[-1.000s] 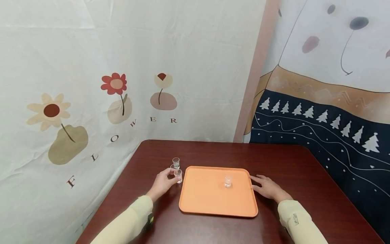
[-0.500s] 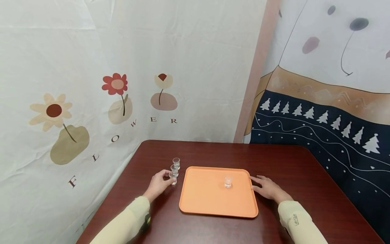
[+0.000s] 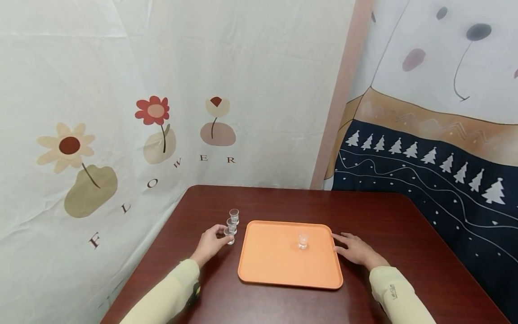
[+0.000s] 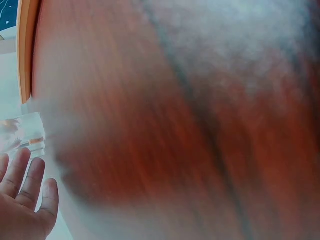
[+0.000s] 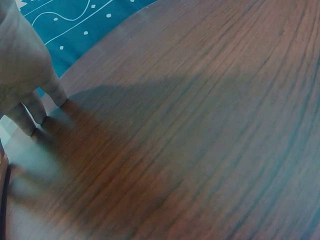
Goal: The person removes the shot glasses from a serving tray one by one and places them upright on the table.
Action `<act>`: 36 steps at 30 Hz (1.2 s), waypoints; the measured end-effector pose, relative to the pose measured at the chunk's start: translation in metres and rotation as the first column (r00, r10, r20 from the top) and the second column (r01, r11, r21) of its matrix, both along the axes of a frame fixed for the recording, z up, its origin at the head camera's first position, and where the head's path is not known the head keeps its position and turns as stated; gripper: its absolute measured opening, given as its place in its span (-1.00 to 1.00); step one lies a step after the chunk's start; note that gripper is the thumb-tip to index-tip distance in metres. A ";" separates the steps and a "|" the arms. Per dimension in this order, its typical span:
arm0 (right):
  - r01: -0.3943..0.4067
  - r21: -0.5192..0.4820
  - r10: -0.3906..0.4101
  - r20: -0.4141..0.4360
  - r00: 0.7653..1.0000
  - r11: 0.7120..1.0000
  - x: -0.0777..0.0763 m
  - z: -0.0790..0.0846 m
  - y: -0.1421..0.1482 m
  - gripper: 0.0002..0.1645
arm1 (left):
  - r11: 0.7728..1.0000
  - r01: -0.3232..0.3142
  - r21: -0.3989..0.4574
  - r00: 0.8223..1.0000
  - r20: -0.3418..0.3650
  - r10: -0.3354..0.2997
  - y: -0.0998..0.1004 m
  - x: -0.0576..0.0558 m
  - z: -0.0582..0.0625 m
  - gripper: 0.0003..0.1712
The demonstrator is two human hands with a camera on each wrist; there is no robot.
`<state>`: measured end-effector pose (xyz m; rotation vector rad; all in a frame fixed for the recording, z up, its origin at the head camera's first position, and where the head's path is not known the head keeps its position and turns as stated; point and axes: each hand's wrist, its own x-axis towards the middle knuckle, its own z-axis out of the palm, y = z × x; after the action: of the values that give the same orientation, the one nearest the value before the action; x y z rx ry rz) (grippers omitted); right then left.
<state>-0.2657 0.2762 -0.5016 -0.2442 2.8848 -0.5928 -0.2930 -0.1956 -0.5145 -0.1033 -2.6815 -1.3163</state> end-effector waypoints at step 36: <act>-0.055 0.169 0.049 0.040 0.998 0.984 -0.005 0.018 -0.005 -0.29 | 0.969 0.219 0.110 0.976 -0.021 -0.218 0.103 -0.004 0.054 -0.37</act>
<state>-0.2704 0.2707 -0.4832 -0.2790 2.8637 -0.3351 -0.2965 -0.0923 -0.4603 -0.4019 -2.6426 -1.5202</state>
